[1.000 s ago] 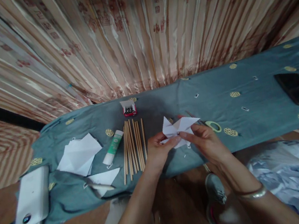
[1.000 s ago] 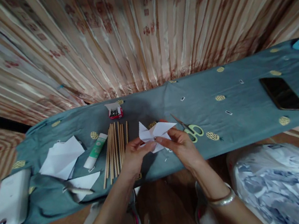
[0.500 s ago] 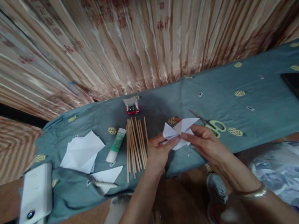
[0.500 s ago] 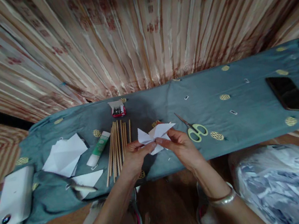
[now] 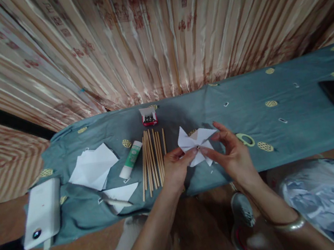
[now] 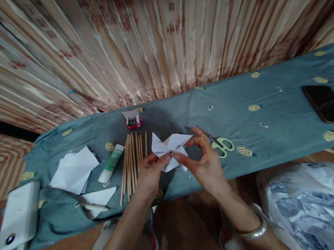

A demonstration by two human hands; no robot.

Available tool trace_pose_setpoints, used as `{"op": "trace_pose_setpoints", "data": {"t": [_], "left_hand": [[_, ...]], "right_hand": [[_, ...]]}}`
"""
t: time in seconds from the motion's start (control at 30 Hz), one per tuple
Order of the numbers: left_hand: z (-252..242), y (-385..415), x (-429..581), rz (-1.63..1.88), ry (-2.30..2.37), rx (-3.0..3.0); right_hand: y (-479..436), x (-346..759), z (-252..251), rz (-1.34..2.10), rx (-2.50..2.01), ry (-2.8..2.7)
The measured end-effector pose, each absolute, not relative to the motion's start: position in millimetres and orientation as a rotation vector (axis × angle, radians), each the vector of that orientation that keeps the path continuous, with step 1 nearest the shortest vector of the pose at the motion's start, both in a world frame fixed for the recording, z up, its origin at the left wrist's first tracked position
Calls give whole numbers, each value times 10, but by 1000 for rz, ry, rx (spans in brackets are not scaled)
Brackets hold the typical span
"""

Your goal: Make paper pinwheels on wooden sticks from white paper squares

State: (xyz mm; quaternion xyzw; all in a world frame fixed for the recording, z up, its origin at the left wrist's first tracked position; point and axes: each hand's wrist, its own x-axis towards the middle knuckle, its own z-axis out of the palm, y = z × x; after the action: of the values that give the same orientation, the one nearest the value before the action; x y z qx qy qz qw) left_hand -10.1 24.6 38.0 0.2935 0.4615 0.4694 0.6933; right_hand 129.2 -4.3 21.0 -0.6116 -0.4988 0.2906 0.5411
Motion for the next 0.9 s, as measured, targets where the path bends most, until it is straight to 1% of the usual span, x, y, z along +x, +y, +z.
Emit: {"op": "trace_pose_setpoints", "data": {"t": [0.13,0.27,0.37,0.63,0.9], "left_hand": [[366,255,-103,1054,1060,654],[360,255,-99,1055,1072,712],[366,258,-93,1064,1061,773],[369,268,-108,1062,1074,857],[348,276,-128,1066,1115,843]], "right_hand": [[-92,1272,343,488,-1514,-1225],[-126,1233,440,247,-1484,-1466],[-134,1207,436,179,-1452,-1640],[-130,1207,408,233,-1454,-1676],[-154,1219,488,578,-1463,-1532]]}}
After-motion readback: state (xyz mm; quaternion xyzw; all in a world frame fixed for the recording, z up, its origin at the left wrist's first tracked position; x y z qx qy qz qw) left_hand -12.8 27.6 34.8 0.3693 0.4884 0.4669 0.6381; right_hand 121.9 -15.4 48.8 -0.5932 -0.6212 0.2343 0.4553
